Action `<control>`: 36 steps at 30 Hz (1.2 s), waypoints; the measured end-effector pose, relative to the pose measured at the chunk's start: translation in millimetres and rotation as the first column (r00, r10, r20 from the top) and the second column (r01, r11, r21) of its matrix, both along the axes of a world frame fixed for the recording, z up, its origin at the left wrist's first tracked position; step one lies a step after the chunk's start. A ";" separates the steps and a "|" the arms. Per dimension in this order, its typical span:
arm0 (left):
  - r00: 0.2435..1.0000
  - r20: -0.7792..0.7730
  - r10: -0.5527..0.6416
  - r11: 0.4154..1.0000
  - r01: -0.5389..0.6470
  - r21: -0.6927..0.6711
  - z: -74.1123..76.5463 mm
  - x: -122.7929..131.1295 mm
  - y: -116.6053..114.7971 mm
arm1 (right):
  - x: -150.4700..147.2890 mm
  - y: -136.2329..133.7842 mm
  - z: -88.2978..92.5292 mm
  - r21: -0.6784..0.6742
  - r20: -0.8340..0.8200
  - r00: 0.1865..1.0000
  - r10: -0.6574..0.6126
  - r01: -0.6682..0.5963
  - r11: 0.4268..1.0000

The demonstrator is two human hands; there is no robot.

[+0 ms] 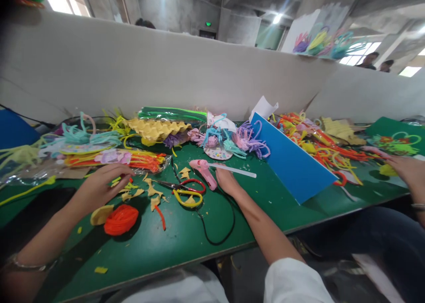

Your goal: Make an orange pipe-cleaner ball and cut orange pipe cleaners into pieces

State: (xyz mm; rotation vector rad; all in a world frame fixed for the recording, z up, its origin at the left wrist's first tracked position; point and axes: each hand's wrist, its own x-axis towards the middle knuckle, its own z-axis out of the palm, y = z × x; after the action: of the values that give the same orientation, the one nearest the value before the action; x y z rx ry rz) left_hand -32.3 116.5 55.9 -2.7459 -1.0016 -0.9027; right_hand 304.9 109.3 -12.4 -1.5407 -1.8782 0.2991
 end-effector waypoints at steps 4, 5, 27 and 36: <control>1.000 0.027 0.015 1.000 -0.016 0.023 7.8 -7.1 -8.0 | 18.9 -6.7 7.3 0.043 -0.157 0.981 -0.112 0.120 0.992; 0.999 0.032 0.019 0.999 -0.020 0.026 10.2 -9.0 -11.1 | 23.0 -9.0 9.4 0.044 -0.201 0.970 -0.135 0.147 0.988; 1.000 0.015 -0.008 0.999 0.007 0.035 22.3 -13.5 -39.2 | 46.7 -32.1 40.5 -0.151 -0.309 0.926 -0.215 0.175 0.973; 1.000 -0.015 -0.005 0.997 0.006 0.074 22.9 -13.9 -38.9 | 49.8 -23.6 48.9 -0.218 -0.035 0.992 -0.124 0.114 0.969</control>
State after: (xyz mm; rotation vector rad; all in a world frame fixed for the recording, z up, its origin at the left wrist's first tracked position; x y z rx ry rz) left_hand -46.3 77.6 78.8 -2.6912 -0.9390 -0.8999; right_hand 354.6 85.8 36.5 -1.7661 -1.7530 0.4955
